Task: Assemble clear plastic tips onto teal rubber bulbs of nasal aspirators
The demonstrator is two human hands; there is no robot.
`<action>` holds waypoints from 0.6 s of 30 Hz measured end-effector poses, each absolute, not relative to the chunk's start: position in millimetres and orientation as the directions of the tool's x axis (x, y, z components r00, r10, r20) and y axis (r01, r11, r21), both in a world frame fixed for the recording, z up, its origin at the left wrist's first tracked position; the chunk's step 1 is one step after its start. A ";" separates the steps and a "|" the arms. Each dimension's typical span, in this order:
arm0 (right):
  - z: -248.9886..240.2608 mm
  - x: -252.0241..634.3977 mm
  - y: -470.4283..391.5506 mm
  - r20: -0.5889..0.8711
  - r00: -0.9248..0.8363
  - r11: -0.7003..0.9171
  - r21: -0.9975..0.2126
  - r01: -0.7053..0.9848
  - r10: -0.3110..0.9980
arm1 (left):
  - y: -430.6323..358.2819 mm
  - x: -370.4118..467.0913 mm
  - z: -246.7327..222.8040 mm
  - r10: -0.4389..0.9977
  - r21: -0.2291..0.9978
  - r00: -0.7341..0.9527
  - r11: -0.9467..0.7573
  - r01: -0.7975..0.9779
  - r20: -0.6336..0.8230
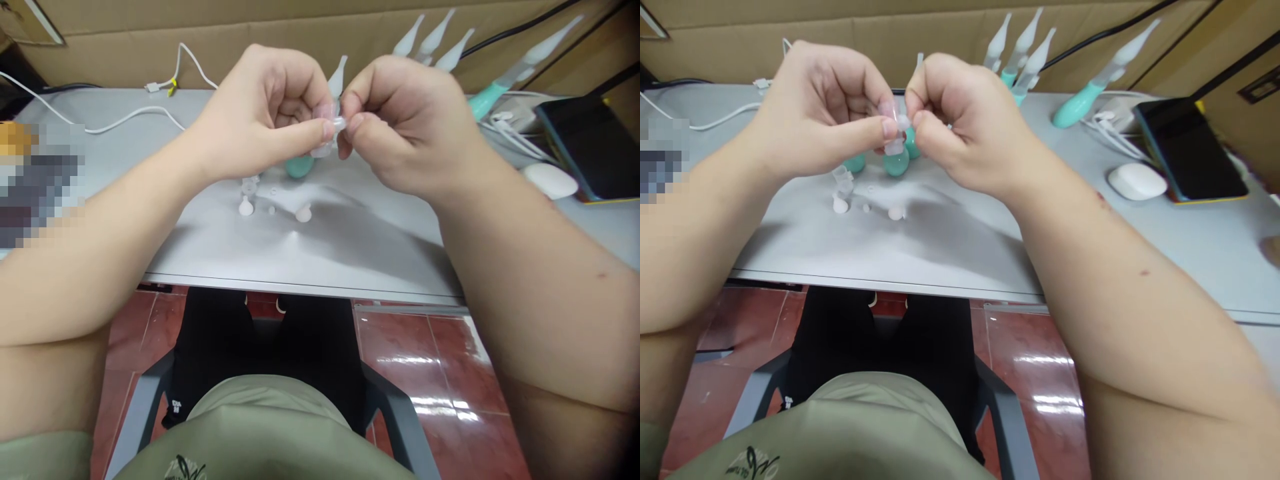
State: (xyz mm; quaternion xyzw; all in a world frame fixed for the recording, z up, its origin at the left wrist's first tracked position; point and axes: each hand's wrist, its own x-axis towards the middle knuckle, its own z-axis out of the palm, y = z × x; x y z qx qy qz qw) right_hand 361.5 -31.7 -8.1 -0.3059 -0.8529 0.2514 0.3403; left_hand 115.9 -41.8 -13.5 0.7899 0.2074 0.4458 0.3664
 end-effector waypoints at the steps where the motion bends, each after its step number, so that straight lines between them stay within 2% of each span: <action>1: -6.6 361.8 -32.9 0.429 -0.576 0.683 -0.645 0.344 0.696 | -43.4 116.0 -12.8 0.655 0.757 0.512 -0.654 0.015 0.555; 8: -4.7 359.4 -39.7 0.508 -0.485 0.660 -0.719 0.216 0.712 | -48.4 114.9 -10.8 0.648 0.729 0.480 -0.684 0.027 0.591; 14: -2.8 357.2 -37.9 0.476 -0.401 0.601 -0.745 0.288 0.783 | -45.7 116.1 -10.7 0.646 0.723 0.468 -0.691 0.021 0.603; 18: -2.8 358.6 -35.8 0.471 -0.405 0.602 -0.738 0.305 0.783 | -47.8 117.1 -10.4 0.655 0.721 0.442 -0.693 0.026 0.613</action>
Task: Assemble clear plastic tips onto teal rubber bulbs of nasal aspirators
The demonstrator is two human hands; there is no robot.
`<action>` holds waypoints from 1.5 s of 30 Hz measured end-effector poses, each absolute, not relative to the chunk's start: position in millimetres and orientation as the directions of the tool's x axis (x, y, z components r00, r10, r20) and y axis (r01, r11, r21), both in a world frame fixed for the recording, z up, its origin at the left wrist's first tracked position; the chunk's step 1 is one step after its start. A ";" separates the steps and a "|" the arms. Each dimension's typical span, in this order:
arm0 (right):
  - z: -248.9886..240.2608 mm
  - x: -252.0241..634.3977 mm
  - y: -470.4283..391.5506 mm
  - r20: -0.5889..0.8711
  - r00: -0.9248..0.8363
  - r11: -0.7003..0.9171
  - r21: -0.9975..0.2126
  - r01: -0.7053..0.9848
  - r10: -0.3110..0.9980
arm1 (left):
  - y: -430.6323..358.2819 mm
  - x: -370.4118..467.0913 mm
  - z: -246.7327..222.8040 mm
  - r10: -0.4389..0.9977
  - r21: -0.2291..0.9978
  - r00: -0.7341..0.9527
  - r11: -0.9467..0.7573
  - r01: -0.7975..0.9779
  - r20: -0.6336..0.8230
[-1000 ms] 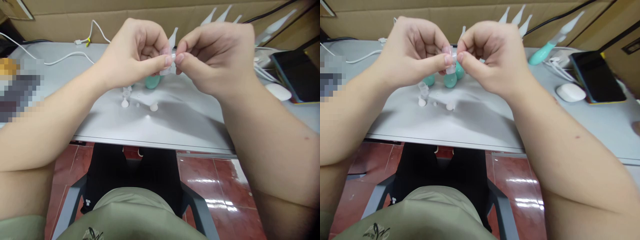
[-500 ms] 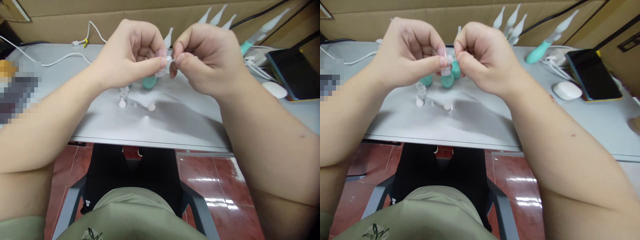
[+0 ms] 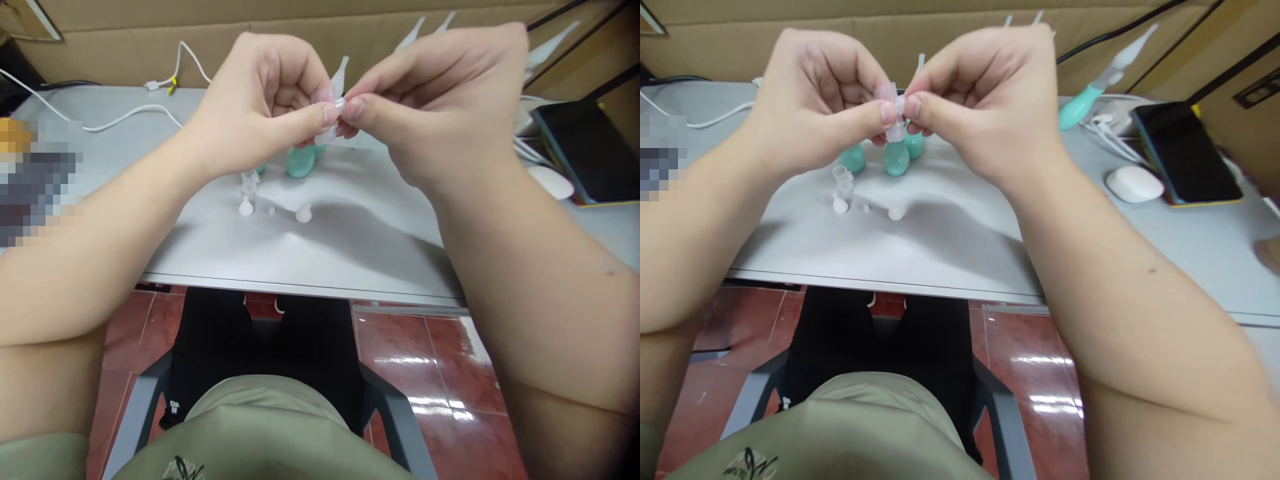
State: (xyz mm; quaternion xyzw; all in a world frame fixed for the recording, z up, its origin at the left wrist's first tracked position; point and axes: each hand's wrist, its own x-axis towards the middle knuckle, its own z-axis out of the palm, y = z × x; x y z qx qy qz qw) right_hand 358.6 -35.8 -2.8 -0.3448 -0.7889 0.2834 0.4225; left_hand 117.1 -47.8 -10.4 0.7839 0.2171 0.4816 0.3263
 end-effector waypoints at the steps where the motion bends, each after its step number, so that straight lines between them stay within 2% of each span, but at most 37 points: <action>1: -3.1 359.0 -35.5 0.471 -0.412 0.605 -0.734 0.307 0.780 | -48.2 117.1 -10.3 0.658 0.725 0.439 -0.688 0.022 0.611; 6: -5.4 361.3 -31.8 0.456 -0.463 0.621 -0.718 0.314 0.760 | -49.8 115.5 -9.0 0.673 0.747 0.462 -0.664 0.034 0.578; 12: -9.1 363.6 -24.7 0.475 -0.531 0.652 -0.728 0.210 0.702 | -53.3 114.5 -7.3 0.692 0.733 0.470 -0.668 0.129 0.548; 18: -8.4 363.3 -25.1 0.405 -0.542 0.582 -0.788 0.200 0.736 | -40.3 116.0 -12.9 0.657 0.743 0.480 -0.669 0.015 0.582; 22: -8.4 363.9 -24.4 0.380 -0.536 0.558 -0.801 0.216 0.754 | -39.3 116.5 -13.1 0.649 0.725 0.472 -0.688 0.028 0.597; 32: -7.4 361.0 -26.2 0.359 -0.559 0.493 -0.864 0.103 0.747 | -39.6 115.0 -13.1 0.602 0.701 0.519 -0.713 0.006 0.607; 37: -4.8 360.4 -28.2 0.355 -0.503 0.489 -0.858 0.161 0.788 | -39.6 114.5 -12.5 0.672 0.748 0.453 -0.663 0.016 0.586; 39: -2.4 362.1 -29.7 0.399 -0.465 0.522 -0.836 0.169 0.790 | -37.0 110.4 -13.1 0.685 0.730 0.422 -0.679 0.074 0.594; 42: 1.8 367.0 -32.8 0.441 -0.470 0.588 -0.777 0.227 0.765 | -34.5 103.0 -15.6 0.651 0.658 0.474 -0.731 0.181 0.592; 45: 3.9 372.2 -33.9 0.363 -0.528 0.581 -0.743 0.334 0.768 | -38.5 101.0 -17.5 0.606 0.549 0.529 -0.786 0.284 0.594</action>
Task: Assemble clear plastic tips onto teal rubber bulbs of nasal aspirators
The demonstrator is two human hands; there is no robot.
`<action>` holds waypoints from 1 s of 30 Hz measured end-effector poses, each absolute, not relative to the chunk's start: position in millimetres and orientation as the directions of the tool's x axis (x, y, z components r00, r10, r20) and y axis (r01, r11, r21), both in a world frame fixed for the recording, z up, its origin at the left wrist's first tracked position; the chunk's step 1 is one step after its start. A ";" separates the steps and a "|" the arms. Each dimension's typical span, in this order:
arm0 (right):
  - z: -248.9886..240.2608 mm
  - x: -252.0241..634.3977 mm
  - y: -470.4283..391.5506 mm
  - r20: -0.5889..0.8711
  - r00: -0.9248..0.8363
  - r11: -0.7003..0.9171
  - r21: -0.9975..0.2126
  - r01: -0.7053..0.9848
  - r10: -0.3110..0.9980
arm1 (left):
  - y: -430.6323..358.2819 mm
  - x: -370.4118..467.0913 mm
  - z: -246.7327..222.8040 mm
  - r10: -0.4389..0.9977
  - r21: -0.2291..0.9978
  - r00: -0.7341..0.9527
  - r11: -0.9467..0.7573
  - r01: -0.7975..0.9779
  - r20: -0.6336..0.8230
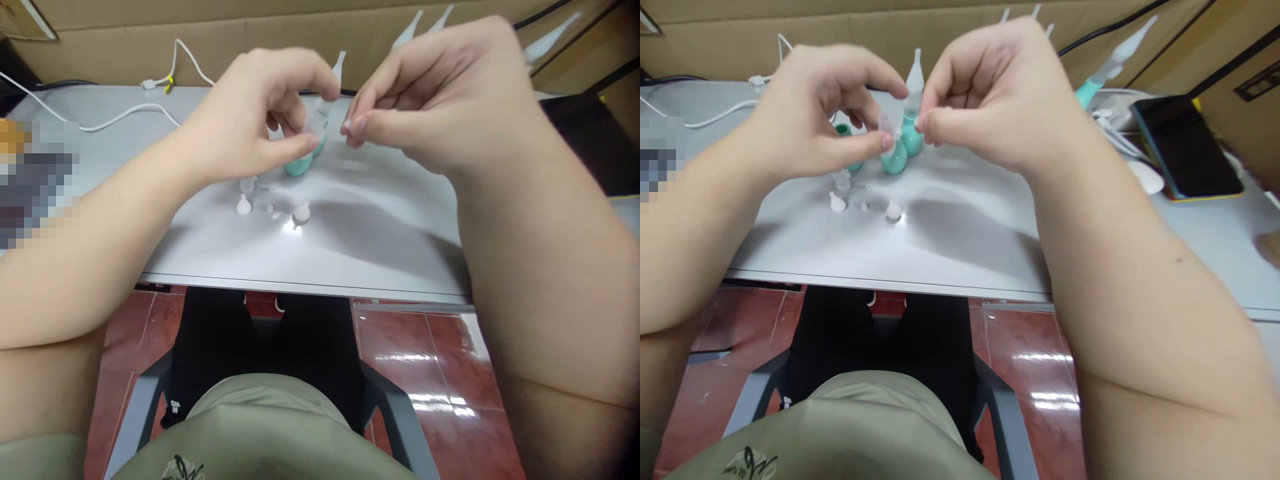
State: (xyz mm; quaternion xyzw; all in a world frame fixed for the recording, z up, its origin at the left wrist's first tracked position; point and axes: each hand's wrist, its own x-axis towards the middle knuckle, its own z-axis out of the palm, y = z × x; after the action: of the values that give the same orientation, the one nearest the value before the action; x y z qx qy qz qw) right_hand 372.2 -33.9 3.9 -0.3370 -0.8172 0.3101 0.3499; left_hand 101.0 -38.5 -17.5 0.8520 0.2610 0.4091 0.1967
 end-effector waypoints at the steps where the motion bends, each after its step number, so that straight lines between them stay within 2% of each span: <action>1: 3.4 373.5 -32.9 0.320 -0.559 0.569 -0.742 0.354 0.765 | -41.1 101.9 -17.3 0.596 0.515 0.542 -0.797 0.315 0.592; 4: -2.3 376.5 -24.5 0.221 -0.663 0.572 -0.730 0.373 0.715 | -49.6 106.0 -14.1 0.602 0.445 0.579 -0.798 0.407 0.550; 8: -12.8 377.5 -11.1 0.200 -0.737 0.679 -0.593 0.433 0.645 | -55.0 108.3 -10.5 0.573 0.337 0.661 -0.820 0.464 0.484; 11: -15.0 375.5 -10.7 0.172 -0.751 0.702 -0.532 0.474 0.637 | -53.8 107.6 -12.2 0.564 0.237 0.698 -0.824 0.515 0.441; 16: -10.3 370.6 -20.5 0.136 -0.768 0.729 -0.453 0.513 0.626 | -48.7 104.5 -18.3 0.613 0.210 0.717 -0.789 0.578 0.330; 22: -11.0 365.6 -23.4 0.107 -0.774 0.748 -0.368 0.552 0.624 | -44.8 100.8 -22.6 0.630 0.137 0.727 -0.774 0.619 0.275; 25: -11.4 366.6 -21.4 0.092 -0.777 0.753 -0.343 0.562 0.623 | -46.9 100.3 -18.6 0.612 0.125 0.735 -0.786 0.605 0.293; 30: -10.0 372.6 -16.5 0.182 -0.748 0.755 -0.338 0.562 0.638 | -53.1 100.9 -9.1 0.471 0.080 0.761 -0.868 0.490 0.446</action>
State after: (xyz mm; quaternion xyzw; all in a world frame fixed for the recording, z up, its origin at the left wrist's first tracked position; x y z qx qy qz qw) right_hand 372.6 -16.5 -10.0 -0.3239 -0.9256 0.1319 0.1446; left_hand 100.9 -53.1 -9.1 0.9382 0.2560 0.2320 -0.0207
